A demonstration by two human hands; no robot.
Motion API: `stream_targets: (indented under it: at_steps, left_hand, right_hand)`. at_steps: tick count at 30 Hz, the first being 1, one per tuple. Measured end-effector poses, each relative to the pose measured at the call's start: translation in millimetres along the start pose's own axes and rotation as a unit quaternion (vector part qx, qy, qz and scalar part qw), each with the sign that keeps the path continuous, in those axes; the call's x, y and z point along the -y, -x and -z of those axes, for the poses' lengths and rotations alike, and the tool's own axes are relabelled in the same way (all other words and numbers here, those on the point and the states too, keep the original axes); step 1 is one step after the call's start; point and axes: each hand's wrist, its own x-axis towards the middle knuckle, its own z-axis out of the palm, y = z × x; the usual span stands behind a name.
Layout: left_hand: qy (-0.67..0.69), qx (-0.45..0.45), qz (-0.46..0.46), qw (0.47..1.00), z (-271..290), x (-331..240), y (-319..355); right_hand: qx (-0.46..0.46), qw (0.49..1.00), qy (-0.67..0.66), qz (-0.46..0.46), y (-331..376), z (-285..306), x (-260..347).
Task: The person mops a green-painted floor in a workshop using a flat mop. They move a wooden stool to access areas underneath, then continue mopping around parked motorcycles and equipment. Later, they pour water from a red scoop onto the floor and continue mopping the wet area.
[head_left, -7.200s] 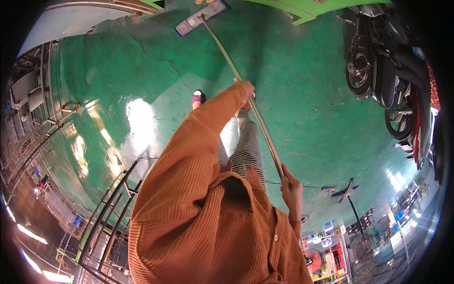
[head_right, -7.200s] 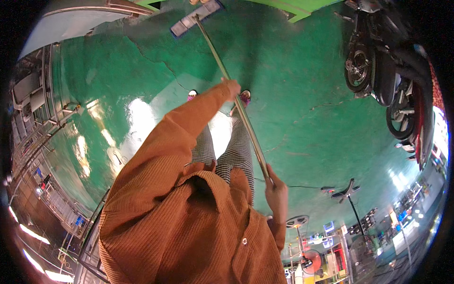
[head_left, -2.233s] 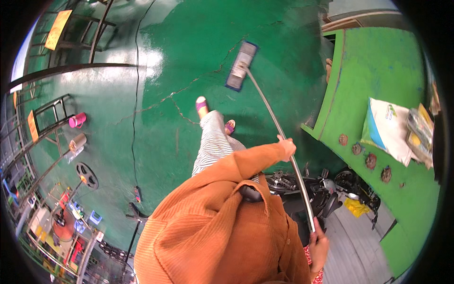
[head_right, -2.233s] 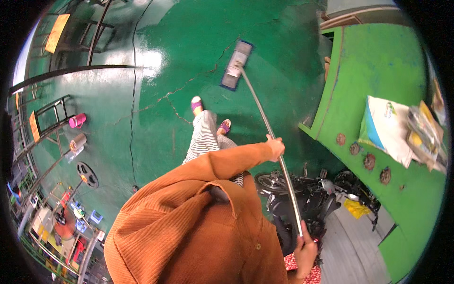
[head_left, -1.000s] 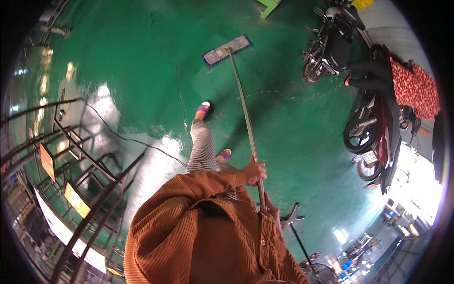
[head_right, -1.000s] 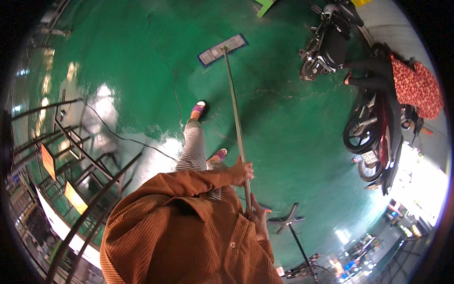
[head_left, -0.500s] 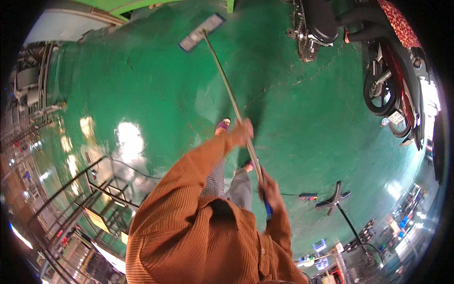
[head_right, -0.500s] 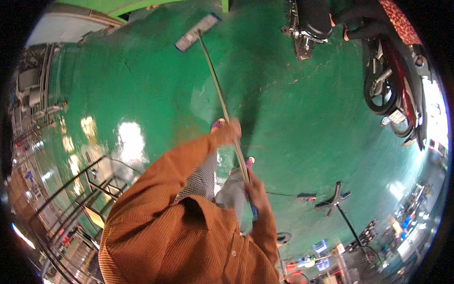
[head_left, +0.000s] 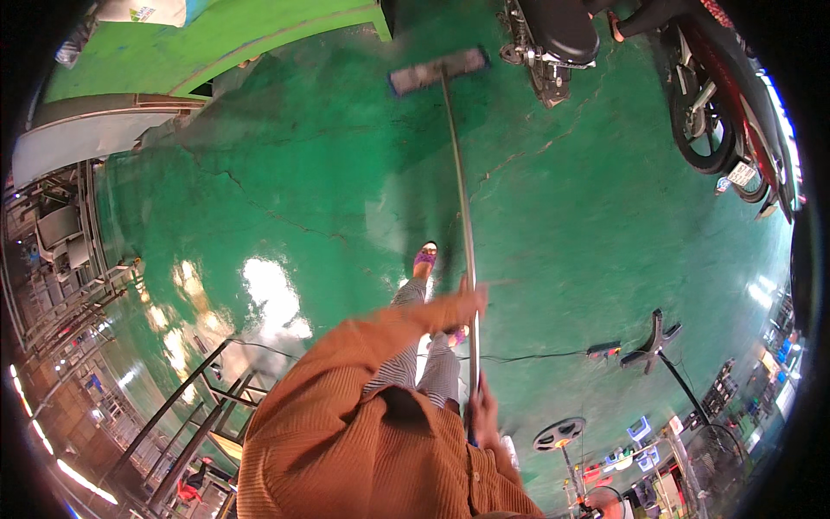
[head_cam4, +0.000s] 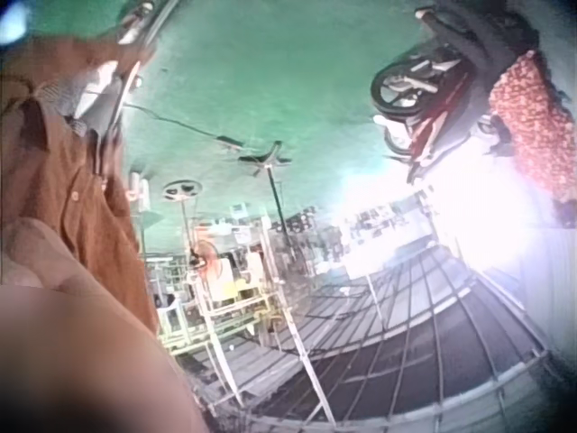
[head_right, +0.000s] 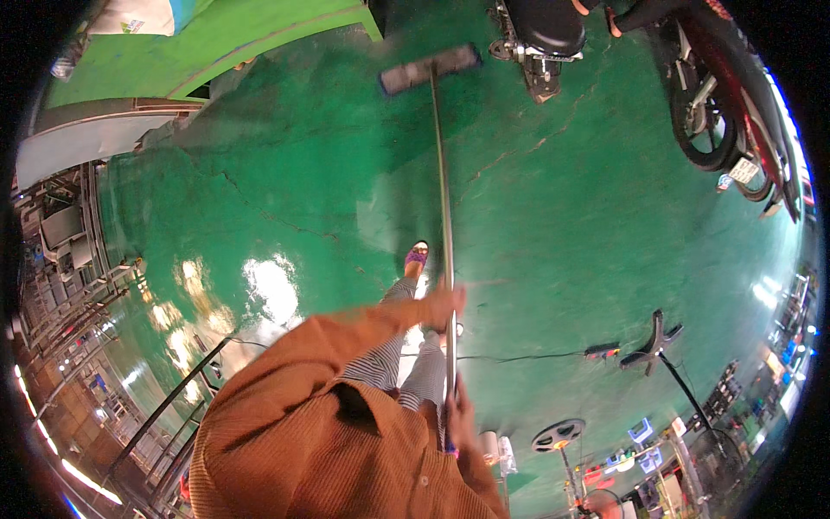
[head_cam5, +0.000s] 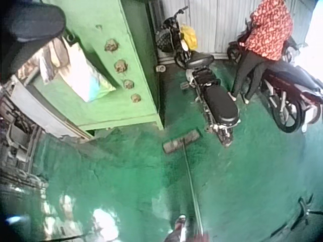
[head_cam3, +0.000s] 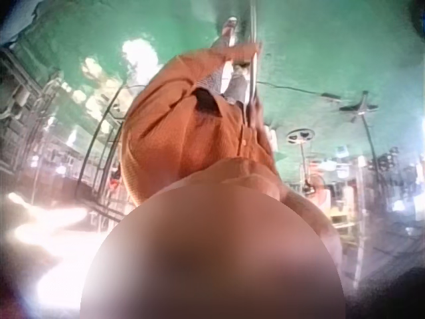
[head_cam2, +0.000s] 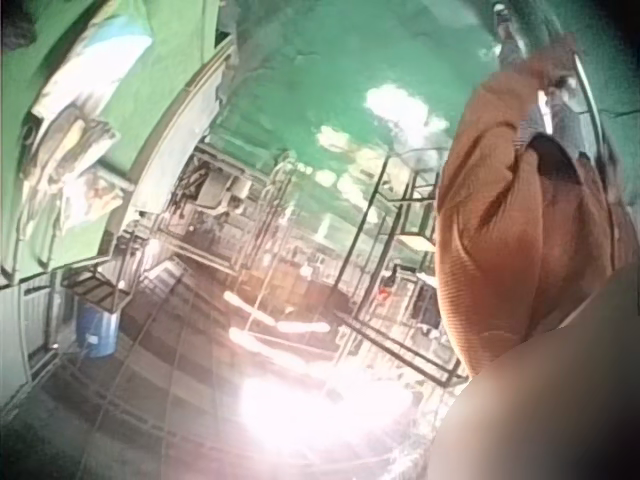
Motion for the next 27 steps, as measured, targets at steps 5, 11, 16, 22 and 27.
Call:
stream_targets:
  at_steps: [5,11,16,22,27]
  left_hand:
    - [-0.273,-0.073,0.083,0.956,139,119,-83]
    - [-0.315,0.119,0.074,0.939,61,56,-75]
    - [-0.207,0.128,-0.013,0.97,-97,-90,-1]
    - [-0.037,0.22,-0.221,0.949,-223,-308,42]
    - [0.138,0.287,-0.262,0.911,-273,-395,-11]
  right_hand:
    - [0.003,0.992,0.041,0.117,-146,-35,121]
    - [0.037,0.994,-0.022,0.097,-112,15,18]
    - [-0.011,0.998,-0.036,0.044,20,59,-158]
    - [-0.13,0.988,-0.073,-0.029,240,160,-291]
    - [-0.318,0.91,0.259,-0.056,380,201,-273]
